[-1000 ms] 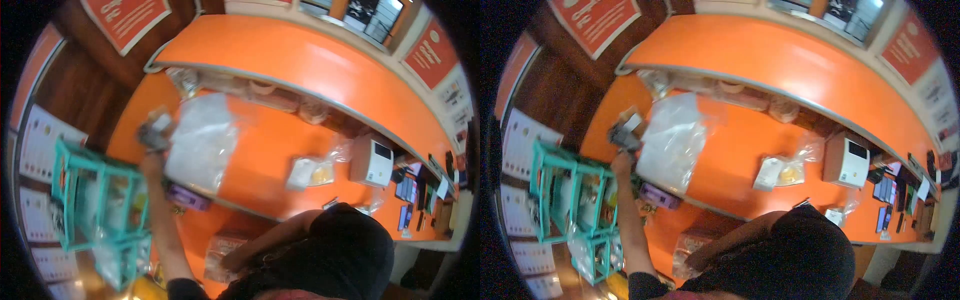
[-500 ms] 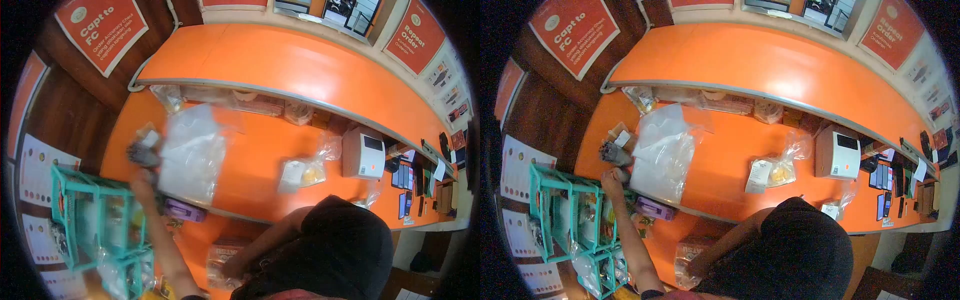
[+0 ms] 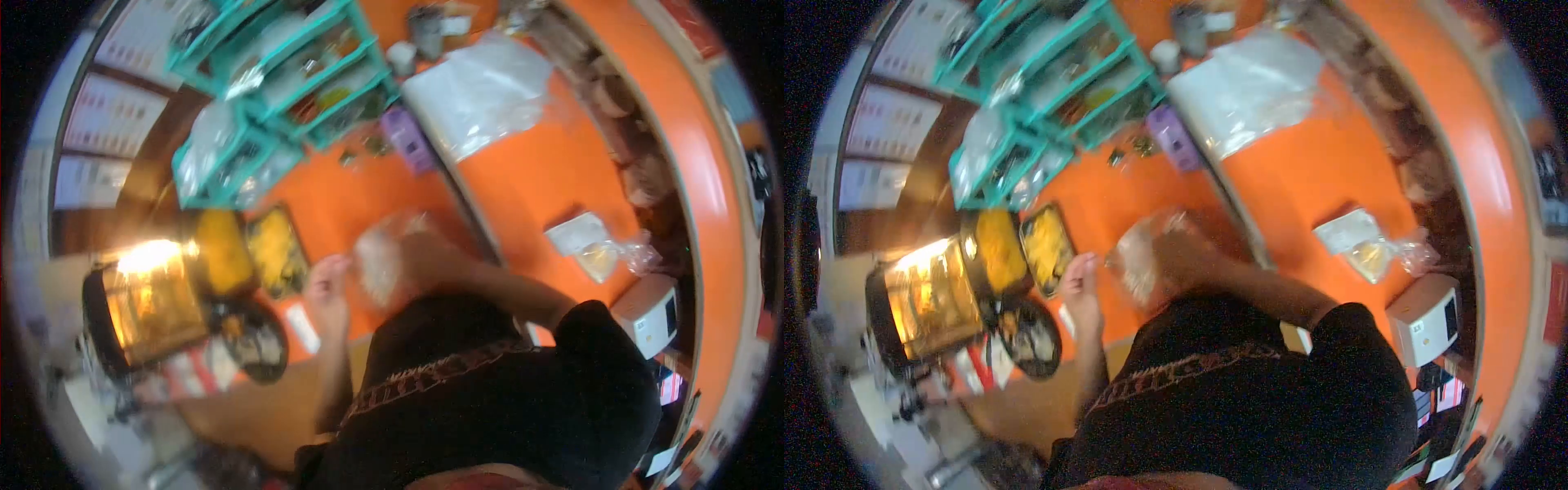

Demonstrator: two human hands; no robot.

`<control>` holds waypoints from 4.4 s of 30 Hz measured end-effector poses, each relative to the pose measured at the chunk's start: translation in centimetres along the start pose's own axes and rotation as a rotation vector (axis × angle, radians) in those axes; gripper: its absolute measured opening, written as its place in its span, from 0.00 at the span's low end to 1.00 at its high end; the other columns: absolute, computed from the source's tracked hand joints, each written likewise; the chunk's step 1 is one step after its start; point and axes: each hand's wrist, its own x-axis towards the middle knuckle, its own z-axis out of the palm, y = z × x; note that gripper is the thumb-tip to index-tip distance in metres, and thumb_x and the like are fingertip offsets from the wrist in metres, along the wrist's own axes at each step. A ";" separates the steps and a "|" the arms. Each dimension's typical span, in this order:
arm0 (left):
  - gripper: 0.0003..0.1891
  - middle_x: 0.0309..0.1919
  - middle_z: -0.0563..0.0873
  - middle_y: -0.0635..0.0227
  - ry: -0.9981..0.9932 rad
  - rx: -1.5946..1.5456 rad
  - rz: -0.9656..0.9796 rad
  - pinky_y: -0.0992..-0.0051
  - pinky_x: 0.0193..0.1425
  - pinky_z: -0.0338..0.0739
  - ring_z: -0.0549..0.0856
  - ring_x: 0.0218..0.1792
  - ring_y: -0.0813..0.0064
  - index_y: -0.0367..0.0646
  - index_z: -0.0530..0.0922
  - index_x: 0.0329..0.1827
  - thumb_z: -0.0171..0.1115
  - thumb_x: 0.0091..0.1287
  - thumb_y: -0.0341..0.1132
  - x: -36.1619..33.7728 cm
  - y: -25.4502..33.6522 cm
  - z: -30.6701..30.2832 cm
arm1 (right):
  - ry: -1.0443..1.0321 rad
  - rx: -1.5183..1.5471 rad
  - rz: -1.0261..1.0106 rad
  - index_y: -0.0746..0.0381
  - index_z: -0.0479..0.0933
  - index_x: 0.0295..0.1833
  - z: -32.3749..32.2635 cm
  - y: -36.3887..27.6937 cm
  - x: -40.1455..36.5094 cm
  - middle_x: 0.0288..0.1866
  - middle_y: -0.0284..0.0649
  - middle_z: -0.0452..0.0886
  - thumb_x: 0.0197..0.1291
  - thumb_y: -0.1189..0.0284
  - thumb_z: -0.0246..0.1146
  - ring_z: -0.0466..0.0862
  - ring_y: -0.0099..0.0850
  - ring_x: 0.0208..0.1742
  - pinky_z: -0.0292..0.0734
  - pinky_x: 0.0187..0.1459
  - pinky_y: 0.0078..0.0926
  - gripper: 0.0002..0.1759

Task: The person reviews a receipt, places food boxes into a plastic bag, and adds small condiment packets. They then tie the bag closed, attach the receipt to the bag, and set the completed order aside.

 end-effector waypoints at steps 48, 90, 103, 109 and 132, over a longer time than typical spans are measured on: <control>0.08 0.35 0.92 0.61 -0.359 -0.070 -0.087 0.78 0.41 0.83 0.89 0.33 0.79 0.32 0.86 0.38 0.70 0.68 0.31 -2.3 -6.6 3.8 | 0.623 0.973 1.082 0.60 0.82 0.46 11.1 0.3 -4.0 0.20 0.30 0.75 0.65 0.63 0.69 0.68 0.18 0.16 0.57 0.17 0.23 0.13; 0.07 0.33 0.88 0.65 0.429 0.400 0.056 0.68 0.39 0.80 0.87 0.35 0.70 0.39 0.81 0.43 0.64 0.70 0.34 1.8 -13.6 -14.6 | 0.272 0.094 0.505 0.63 0.81 0.58 5.0 2.3 -4.9 0.44 0.41 0.86 0.58 0.77 0.70 0.84 0.30 0.45 0.79 0.49 0.27 0.20; 0.22 0.58 0.77 0.46 0.474 1.242 -0.362 0.52 0.59 0.75 0.75 0.60 0.46 0.36 0.75 0.54 0.60 0.69 0.47 -10.8 -31.6 -18.4 | -0.129 -0.433 0.233 0.64 0.78 0.40 14.5 1.8 4.8 0.37 0.47 0.85 0.61 0.66 0.64 0.84 0.49 0.43 0.78 0.43 0.48 0.11; 0.16 0.51 0.81 0.52 0.409 1.051 -0.356 0.52 0.56 0.74 0.78 0.55 0.47 0.40 0.81 0.45 0.70 0.63 0.43 -11.6 -29.2 -17.7 | -0.089 -0.249 0.436 0.62 0.79 0.39 12.7 1.4 5.0 0.33 0.49 0.84 0.58 0.68 0.65 0.85 0.51 0.39 0.77 0.41 0.51 0.09; 0.19 0.32 0.87 0.64 -0.313 0.294 -0.178 0.72 0.36 0.80 0.85 0.33 0.75 0.34 0.79 0.51 0.72 0.65 0.38 -1.9 -15.5 -5.6 | 0.033 0.041 0.385 0.63 0.85 0.35 13.1 3.7 2.3 0.32 0.47 0.86 0.54 0.67 0.68 0.88 0.41 0.39 0.80 0.41 0.39 0.10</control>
